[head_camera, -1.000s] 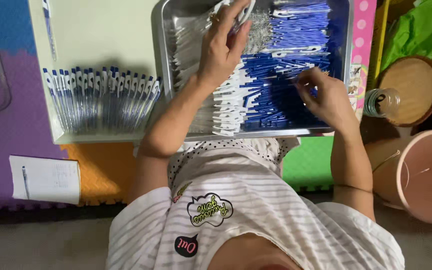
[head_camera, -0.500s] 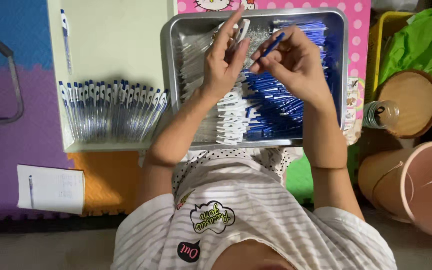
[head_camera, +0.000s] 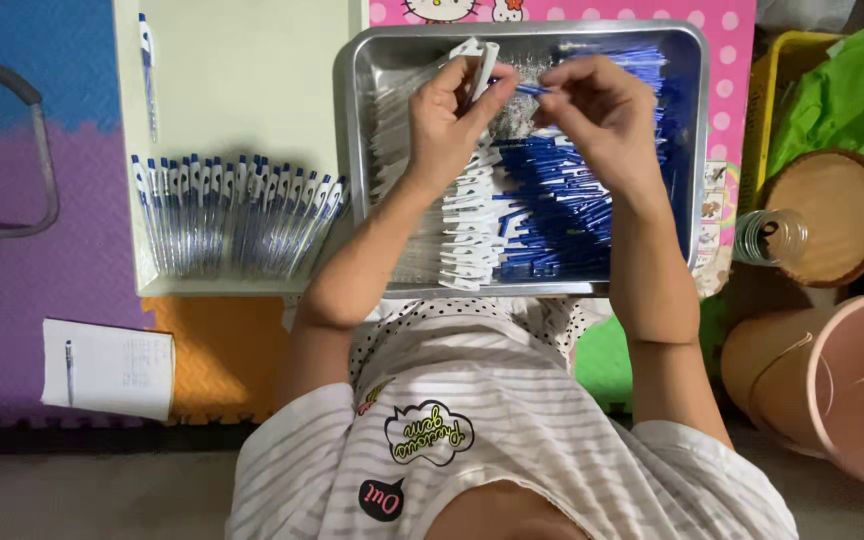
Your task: The person assembles blue ballpoint pens by inserting a white ink tube into a pen barrel and sliding on a blue cap.
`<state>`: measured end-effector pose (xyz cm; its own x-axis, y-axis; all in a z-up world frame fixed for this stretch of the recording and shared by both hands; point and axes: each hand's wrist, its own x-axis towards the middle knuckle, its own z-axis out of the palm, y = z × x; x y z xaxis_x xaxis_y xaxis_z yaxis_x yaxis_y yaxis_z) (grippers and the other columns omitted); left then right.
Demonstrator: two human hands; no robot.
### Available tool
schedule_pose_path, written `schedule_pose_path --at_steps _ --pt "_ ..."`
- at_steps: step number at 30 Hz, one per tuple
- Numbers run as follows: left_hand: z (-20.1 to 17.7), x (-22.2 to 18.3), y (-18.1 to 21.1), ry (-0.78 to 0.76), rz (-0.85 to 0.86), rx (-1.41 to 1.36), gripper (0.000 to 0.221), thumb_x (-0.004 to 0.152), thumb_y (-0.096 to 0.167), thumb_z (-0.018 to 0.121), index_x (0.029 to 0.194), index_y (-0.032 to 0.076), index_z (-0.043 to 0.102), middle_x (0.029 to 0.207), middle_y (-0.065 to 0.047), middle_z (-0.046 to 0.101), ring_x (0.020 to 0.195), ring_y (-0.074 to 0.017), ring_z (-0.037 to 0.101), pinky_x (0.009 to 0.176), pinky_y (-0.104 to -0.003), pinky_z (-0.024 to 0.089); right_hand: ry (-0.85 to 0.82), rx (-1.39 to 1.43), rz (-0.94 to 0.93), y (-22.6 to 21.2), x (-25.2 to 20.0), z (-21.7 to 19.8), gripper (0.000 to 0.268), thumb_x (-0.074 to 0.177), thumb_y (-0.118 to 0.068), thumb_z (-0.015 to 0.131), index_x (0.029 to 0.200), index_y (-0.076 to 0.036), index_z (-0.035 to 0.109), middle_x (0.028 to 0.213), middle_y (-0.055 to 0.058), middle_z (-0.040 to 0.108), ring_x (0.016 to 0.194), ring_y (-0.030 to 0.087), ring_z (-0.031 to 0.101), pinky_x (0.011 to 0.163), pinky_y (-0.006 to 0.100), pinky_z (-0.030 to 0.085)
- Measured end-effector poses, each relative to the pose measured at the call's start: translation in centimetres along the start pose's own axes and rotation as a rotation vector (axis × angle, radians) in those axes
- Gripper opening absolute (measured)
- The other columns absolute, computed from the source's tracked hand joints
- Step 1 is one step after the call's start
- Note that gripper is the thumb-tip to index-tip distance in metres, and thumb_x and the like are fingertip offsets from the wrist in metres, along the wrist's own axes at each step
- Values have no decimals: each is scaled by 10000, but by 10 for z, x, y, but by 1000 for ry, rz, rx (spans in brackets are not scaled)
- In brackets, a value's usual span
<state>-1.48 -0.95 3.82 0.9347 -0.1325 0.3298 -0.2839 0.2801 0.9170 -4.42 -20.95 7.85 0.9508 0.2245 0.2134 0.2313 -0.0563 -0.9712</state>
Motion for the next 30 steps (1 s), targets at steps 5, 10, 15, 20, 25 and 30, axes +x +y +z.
schedule_pose_path --at_steps 5,10,15,20,25,30 --pt "-1 1 -13 -42 66 -6 107 1016 152 758 1110 109 729 980 2 746 860 -109 675 792 -241 553 93 505 83 23 5 6 152 1060 -123 750 1179 -62 678 1010 80 728 914 153 750 893 267 670" --pt "1 -3 -16 -78 50 -14 108 1020 140 767 1115 115 722 989 29 721 845 -51 606 753 -188 460 203 357 -58 21 1 18 193 1087 -127 720 1248 -23 701 1198 191 729 948 230 739 911 317 664" --pt "2 -6 -38 -285 186 105 253 1110 248 613 1297 80 637 1024 -30 533 776 -113 500 639 -233 516 374 163 -405 3 -5 8 190 1199 -239 537 1265 -62 558 1161 234 707 1033 332 737 806 396 637" --pt "5 -9 -22 -311 215 220 321 1115 145 643 1406 12 614 1124 -74 600 878 -161 562 726 -286 456 335 92 -395 -4 -4 6 245 1197 -251 537 1262 -14 548 1138 255 699 991 312 732 833 390 654" --pt "6 -9 -21 -311 264 333 359 1103 112 702 1442 49 604 1112 -81 668 867 -167 599 716 -301 502 287 37 -333 -10 -4 2 262 1205 -262 528 1273 -10 555 1131 250 704 989 295 733 873 381 656" --pt "2 -10 -25 -332 290 360 402 1123 127 713 1494 80 566 1157 -70 592 989 -190 614 803 -297 536 222 25 -362 -10 -4 -4 246 1223 -236 518 1310 -9 549 1151 259 690 1041 318 725 870 396 645"
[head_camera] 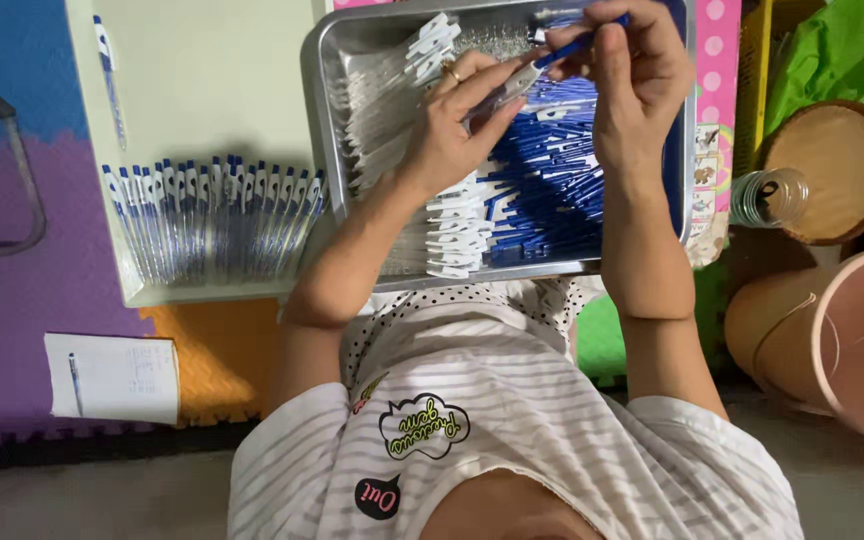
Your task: The person assembles blue ballpoint pens by inserting a white ink tube into a pen barrel and sliding on a blue cap.
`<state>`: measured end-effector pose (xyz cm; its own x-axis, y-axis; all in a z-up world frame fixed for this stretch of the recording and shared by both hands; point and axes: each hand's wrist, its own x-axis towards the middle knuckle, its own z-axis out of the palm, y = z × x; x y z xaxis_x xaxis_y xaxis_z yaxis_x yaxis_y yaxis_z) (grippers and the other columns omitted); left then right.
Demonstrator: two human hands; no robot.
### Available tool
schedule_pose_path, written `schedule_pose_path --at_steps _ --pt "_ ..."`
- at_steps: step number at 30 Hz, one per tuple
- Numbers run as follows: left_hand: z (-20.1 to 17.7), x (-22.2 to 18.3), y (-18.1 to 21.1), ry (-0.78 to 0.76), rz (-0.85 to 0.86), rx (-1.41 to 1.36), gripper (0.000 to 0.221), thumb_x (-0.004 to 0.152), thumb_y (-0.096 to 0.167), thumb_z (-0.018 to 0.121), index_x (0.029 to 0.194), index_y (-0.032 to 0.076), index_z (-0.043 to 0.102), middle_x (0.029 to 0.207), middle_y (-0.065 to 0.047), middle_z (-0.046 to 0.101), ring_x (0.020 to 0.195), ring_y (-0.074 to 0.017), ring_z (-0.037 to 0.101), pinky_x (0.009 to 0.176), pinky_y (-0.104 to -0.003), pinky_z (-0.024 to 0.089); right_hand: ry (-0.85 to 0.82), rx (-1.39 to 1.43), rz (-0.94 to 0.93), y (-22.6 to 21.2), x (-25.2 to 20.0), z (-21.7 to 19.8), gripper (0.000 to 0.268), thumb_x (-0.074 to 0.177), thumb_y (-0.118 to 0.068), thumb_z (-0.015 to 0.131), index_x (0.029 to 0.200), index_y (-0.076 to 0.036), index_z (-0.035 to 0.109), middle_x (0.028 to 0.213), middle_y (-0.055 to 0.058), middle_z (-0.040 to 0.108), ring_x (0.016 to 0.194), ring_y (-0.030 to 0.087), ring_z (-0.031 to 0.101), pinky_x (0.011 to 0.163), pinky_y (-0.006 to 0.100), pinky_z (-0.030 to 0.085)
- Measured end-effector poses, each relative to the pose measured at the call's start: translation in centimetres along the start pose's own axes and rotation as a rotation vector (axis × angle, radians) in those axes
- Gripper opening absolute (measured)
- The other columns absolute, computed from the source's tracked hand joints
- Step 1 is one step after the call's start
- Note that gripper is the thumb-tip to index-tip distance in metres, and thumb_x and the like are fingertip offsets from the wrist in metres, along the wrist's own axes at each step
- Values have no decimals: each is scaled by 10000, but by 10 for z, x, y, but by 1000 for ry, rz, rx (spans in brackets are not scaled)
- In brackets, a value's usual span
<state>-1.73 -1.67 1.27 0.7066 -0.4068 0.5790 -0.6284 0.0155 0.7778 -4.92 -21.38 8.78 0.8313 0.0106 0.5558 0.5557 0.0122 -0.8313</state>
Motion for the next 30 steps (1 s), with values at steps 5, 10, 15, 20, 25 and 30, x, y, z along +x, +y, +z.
schedule_pose_path --at_steps 5,10,15,20,25,30 --pt "8 -8 -7 -120 -168 -177 441 1144 187 660 1544 90 503 1049 -33 660 909 -155 621 766 -277 572 -66 -50 -5 -3 0 -10 274 1238 -271 497 1349 -23 536 1137 258 671 1072 331 715 873 406 617" --pt "13 -9 1 -258 -279 -428 458 1196 253 559 1609 87 453 808 -18 612 747 -130 651 718 -258 554 -66 -107 31 -3 -4 -21 289 1237 -225 517 1312 54 519 1047 308 661 973 389 714 819 432 604" --pt "-3 6 43 -414 -439 -827 249 1159 96 599 1406 80 626 791 -76 669 562 -91 485 487 -187 354 -127 -27 1 1 -6 -34 273 1251 -233 501 1318 22 569 1024 256 662 953 362 704 876 431 588" --pt "-15 10 69 -579 -537 -1145 339 1141 179 593 1446 32 577 867 -107 676 532 -60 398 485 -175 316 4 144 9 -3 -20 -30 272 1184 -237 582 1262 23 572 1112 166 601 791 342 670 716 389 556" --pt "-19 11 82 -718 -629 -1259 426 1146 171 568 1537 23 485 940 -147 699 466 -74 369 441 -185 307 -72 127 -122 -18 -15 -24 293 1177 -257 556 1166 36 552 871 180 584 717 298 690 648 353 583" --pt "-19 12 93 -624 -724 -1290 421 1124 150 562 1501 -27 498 970 -232 716 427 -133 517 395 -204 430 8 133 -49 -20 -19 -20 316 1140 -275 623 1129 36 567 911 163 609 752 285 705 663 375 626"
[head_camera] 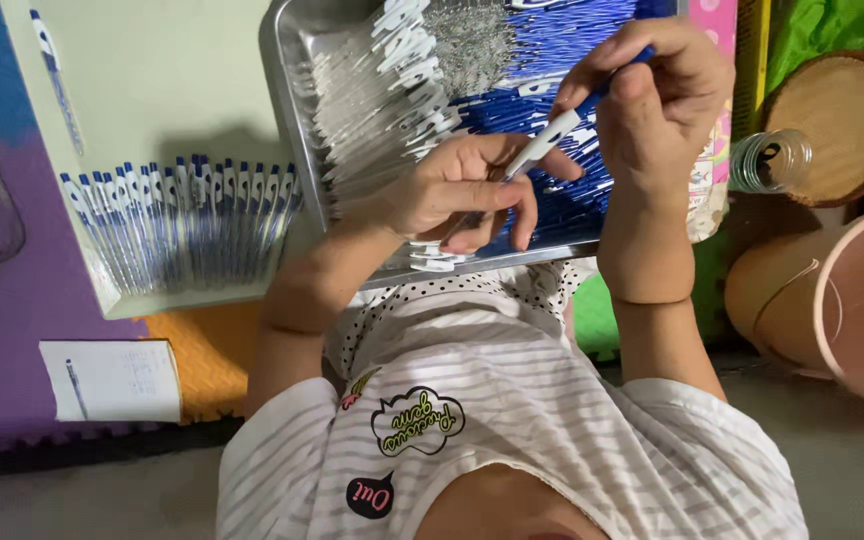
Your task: The person assembles blue ballpoint pens by inserting a white ink tube into a pen barrel and sliding on a blue cap.
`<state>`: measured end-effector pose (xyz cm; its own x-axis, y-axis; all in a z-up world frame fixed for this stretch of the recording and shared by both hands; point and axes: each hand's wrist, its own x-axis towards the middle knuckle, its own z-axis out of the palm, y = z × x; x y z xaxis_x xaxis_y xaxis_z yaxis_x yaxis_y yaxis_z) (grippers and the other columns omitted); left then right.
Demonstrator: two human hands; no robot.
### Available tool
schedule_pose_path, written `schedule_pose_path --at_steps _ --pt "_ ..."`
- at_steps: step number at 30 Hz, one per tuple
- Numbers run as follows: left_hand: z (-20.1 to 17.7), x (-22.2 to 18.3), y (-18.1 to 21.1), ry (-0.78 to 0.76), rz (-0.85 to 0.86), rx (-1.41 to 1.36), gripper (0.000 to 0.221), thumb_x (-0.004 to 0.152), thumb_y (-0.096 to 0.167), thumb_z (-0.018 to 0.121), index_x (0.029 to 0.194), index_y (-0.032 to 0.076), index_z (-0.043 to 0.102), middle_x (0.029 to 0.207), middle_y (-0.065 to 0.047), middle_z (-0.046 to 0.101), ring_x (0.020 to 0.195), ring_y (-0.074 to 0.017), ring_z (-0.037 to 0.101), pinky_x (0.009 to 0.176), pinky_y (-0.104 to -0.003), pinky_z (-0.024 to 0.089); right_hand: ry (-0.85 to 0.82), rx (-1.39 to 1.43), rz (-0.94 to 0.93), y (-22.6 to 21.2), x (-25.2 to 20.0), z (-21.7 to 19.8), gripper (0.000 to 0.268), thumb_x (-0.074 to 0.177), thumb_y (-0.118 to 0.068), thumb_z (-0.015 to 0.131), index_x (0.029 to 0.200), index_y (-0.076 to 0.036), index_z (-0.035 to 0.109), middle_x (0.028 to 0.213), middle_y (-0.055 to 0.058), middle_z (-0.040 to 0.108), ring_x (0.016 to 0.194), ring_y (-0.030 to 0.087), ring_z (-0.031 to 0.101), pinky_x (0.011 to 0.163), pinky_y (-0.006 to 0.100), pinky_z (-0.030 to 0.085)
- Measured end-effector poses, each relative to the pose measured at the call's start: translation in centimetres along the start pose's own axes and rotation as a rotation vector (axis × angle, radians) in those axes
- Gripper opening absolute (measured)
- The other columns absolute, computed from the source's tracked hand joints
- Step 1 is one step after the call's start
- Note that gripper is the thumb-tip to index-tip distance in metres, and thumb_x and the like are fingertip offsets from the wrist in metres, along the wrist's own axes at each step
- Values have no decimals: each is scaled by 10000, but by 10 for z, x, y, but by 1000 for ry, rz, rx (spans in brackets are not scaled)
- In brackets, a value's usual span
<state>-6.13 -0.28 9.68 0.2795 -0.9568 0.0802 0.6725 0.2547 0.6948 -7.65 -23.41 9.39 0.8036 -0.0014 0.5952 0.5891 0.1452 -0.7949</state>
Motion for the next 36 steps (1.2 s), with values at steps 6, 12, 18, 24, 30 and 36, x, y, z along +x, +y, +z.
schedule_pose_path --at_steps 6,12,18,24,30,36 --pt "3 -3 -5 10 -16 -112 450 1117 174 584 1502 -38 487 967 -241 708 424 -148 510 412 -215 446 -51 38 44 5 0 -3 286 1144 -247 603 1107 33 554 933 183 614 780 286 709 688 376 634" --pt "-2 -5 -19 25 13 -189 379 1151 112 546 1503 -17 493 1000 -222 721 458 -124 537 404 -200 396 -66 8 222 -12 4 8 241 1145 -195 607 1085 31 548 907 214 637 832 329 745 747 446 686" --pt "-5 -15 -21 82 15 -137 385 1142 154 552 1483 -13 492 943 -174 703 417 -68 394 385 -179 299 -132 -76 267 -16 6 10 240 1170 -149 566 1082 74 571 910 250 669 878 359 778 688 349 627" --pt "-6 -16 -14 127 -48 -78 424 1127 217 559 1498 22 493 916 -155 680 408 -60 357 392 -170 279 -100 -78 288 -19 6 16 241 1185 -147 534 1063 61 539 929 232 632 947 382 780 796 437 682" --pt "-9 -19 -19 141 53 -75 396 1137 163 556 1491 -7 507 930 -153 692 436 -60 371 403 -160 282 -149 -87 240 -7 8 23 299 1194 -182 517 1041 74 533 914 254 634 883 411 781 732 409 634" --pt "-10 -20 -17 163 37 -94 404 1131 173 560 1492 0 502 891 -141 653 446 -50 336 397 -159 260 -220 -48 243 -4 6 29 260 1187 -173 518 1092 66 555 974 298 698 982 390 785 793 402 658"
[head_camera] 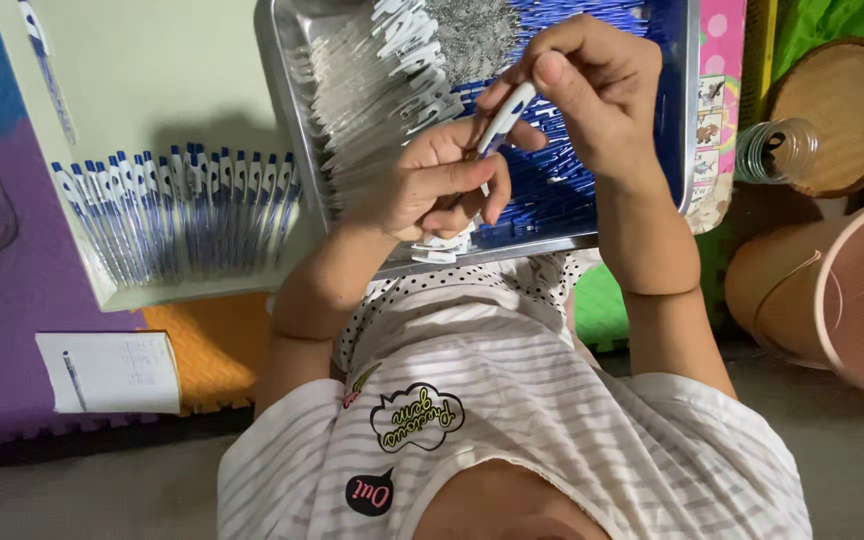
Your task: The person assembles blue ballpoint pens by inserting a white ink tube into a pen barrel and sliding on a blue cap.
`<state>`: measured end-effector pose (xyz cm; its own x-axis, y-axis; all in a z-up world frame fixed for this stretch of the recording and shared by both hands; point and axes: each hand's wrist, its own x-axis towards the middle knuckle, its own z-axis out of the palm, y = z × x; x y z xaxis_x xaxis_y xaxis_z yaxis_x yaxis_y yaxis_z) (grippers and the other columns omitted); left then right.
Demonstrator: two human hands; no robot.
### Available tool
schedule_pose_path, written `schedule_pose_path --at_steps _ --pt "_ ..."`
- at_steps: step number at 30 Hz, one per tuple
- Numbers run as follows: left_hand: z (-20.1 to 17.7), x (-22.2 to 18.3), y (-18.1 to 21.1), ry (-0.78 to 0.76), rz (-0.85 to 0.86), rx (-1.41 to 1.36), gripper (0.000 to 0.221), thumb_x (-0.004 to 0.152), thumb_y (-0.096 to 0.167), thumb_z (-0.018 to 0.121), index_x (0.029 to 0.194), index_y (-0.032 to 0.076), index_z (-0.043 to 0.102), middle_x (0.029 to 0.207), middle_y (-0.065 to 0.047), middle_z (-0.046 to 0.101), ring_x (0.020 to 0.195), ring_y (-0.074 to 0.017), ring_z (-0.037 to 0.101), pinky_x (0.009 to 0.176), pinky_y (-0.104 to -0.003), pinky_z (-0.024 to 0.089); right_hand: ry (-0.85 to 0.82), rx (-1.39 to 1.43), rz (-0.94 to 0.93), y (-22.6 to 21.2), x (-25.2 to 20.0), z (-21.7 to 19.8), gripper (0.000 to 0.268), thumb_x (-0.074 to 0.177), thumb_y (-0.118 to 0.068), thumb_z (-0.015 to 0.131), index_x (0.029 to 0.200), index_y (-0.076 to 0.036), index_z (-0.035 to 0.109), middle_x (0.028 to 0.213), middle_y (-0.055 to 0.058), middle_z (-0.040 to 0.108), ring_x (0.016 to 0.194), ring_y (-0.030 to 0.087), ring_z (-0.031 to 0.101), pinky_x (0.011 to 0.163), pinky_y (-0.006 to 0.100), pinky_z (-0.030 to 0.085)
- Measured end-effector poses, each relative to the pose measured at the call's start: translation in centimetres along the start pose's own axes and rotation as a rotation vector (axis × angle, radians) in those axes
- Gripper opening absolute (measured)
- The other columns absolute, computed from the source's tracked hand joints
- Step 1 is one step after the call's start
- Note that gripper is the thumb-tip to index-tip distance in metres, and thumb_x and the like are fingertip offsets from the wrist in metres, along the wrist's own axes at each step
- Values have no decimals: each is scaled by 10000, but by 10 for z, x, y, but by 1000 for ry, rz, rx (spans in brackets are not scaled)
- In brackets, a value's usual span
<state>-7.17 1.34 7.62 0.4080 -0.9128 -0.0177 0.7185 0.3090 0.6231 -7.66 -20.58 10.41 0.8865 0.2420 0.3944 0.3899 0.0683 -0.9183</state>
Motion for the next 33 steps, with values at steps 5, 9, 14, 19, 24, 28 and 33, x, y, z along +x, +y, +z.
schedule_pose_path --at_steps 5,9,14,19,24,28,33 --pt "-1 1 0 -19 45 28 415 1146 171 547 1528 17 494 883 -113 646 471 -50 307 407 -163 250 47 -28 -123 3 0 4 315 1206 -260 505 1299 38 546 1078 304 709 964 394 776 830 428 671" --pt "-1 -1 -4 -60 79 -15 422 1151 167 561 1534 5 486 895 -114 659 472 -63 305 416 -179 247 192 -93 -329 9 -1 17 451 1214 -317 456 1363 89 584 1103 344 702 959 452 756 862 517 702" --pt "-6 -2 -10 -73 113 -23 430 1159 190 559 1548 24 478 898 -127 654 457 -70 302 408 -186 231 215 -125 -345 28 -13 23 398 1217 -264 455 1446 40 569 1050 333 729 965 452 790 812 484 701" --pt "-5 -3 -8 -89 156 -21 405 1169 190 547 1529 16 483 917 -150 664 448 -72 316 414 -193 254 217 -105 -305 33 -17 28 385 1220 -255 468 1485 9 557 965 286 744 949 448 809 706 435 692" --pt "-2 -5 -7 -51 133 -40 436 1133 211 611 1506 14 504 882 -159 645 460 -66 272 409 -176 232 232 -75 -346 37 -17 31 381 1202 -250 488 1431 35 595 1054 248 722 888 484 790 769 513 701" --pt "0 -6 -6 -46 120 -9 444 1123 248 619 1492 23 516 882 -154 656 447 -62 310 403 -178 209 177 -32 -335 29 -16 32 392 1219 -286 461 1477 -14 576 787 263 635 940 455 782 751 457 649" --pt "-3 -2 -12 -197 114 -54 406 1158 173 582 1517 4 498 953 -172 705 456 -60 364 411 -181 272 173 94 -331 32 -12 9 212 1129 -170 617 1172 19 704 1009 177 683 873 283 715 737 320 617"
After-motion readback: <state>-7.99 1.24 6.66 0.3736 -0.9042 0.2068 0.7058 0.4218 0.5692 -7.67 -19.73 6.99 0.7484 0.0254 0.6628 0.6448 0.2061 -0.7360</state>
